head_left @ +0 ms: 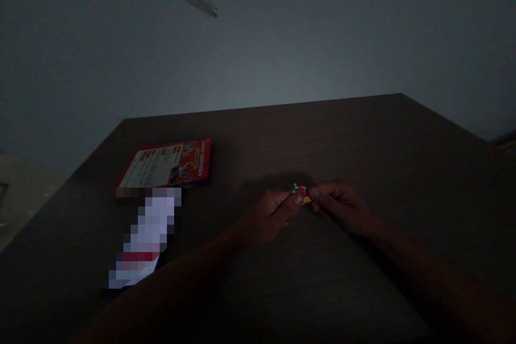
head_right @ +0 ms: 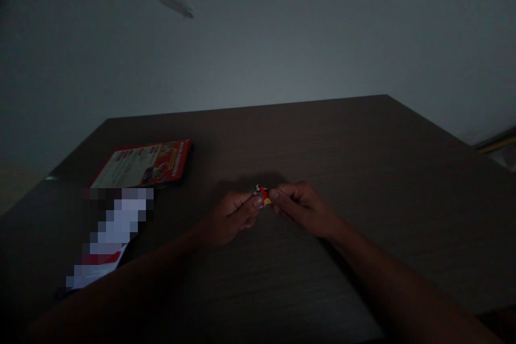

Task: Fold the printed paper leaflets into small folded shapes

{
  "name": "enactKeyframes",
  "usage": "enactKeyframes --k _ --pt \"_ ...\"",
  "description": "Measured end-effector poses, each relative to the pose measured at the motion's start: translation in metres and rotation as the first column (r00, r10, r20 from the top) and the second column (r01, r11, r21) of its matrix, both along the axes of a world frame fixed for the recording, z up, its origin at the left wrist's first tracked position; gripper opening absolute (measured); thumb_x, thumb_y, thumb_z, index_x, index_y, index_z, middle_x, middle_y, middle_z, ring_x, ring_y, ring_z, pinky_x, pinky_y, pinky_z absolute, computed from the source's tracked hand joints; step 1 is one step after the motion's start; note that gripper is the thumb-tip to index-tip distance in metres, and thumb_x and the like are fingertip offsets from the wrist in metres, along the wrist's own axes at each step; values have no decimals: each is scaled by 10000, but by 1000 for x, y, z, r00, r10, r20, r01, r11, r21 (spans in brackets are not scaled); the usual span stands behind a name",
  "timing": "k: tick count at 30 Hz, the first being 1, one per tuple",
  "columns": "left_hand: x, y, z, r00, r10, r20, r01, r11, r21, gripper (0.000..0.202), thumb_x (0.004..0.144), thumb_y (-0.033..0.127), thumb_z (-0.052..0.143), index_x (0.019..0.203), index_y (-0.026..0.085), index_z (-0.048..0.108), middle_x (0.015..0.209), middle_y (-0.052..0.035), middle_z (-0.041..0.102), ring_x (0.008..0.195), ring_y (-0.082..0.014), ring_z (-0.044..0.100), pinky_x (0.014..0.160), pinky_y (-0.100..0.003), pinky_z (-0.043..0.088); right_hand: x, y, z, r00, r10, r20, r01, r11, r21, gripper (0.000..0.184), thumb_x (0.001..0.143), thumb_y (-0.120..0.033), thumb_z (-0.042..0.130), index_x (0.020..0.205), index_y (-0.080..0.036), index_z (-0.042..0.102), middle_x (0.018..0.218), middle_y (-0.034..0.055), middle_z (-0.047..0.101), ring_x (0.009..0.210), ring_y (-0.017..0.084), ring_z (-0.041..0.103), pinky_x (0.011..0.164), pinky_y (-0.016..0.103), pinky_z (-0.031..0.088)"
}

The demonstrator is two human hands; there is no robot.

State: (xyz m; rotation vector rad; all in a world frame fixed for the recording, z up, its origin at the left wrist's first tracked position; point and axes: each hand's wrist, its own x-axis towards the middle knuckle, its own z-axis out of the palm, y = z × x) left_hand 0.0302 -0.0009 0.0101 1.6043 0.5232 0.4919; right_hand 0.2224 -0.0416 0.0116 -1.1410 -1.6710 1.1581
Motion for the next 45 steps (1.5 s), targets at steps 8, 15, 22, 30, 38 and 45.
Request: enactKeyframes --k 8,15,22,30,38,45 --pt "1 -3 0 1000 14 20 -14 1000 26 417 925 460 388 642 160 449 537 52 370 473 -66 345 465 -217 273 -4 -3 4 997 50 -56 -53 998 -47 366 917 -413 463 659 -158 513 488 -67 377 426 53 308 392 193 230" --pt "1 -2 -2 997 -40 62 42 998 -35 364 925 452 402 718 158 463 595 46 382 516 -71 352 496 -212 297 -4 -2 0 992 95 -89 -101 992 -74 368 917 -422 462 708 -139 569 490 -55 421 427 58 349 406 197 260" --pt "2 -2 -5 997 -43 63 46 997 -57 393 915 494 394 704 166 437 597 50 341 513 -74 307 481 -218 260 -4 -2 0 996 93 -7 -93 995 -39 434 940 -443 395 672 -144 562 507 -38 452 439 65 393 423 199 304" --pt "2 -4 1 998 48 -45 -35 970 242 425 952 448 292 669 169 442 592 36 379 520 -83 360 507 -223 286 -3 -2 2 994 110 -14 -111 991 -77 437 929 -464 407 652 -155 546 459 -52 426 397 61 365 385 193 271" --pt "1 -4 6 997 31 -70 6 878 479 383 966 341 301 772 137 561 578 43 382 505 -81 389 533 -231 286 -5 -4 0 974 120 -193 -155 971 -180 448 904 -502 435 630 -161 527 431 -70 389 346 46 292 337 190 189" --pt "1 0 -1 996 74 -56 -58 969 240 500 952 483 250 648 159 479 564 23 434 522 -92 407 502 -218 304 -6 -3 3 990 138 -40 -141 985 -96 450 931 -467 400 635 -154 534 444 -60 415 389 56 358 379 185 266"
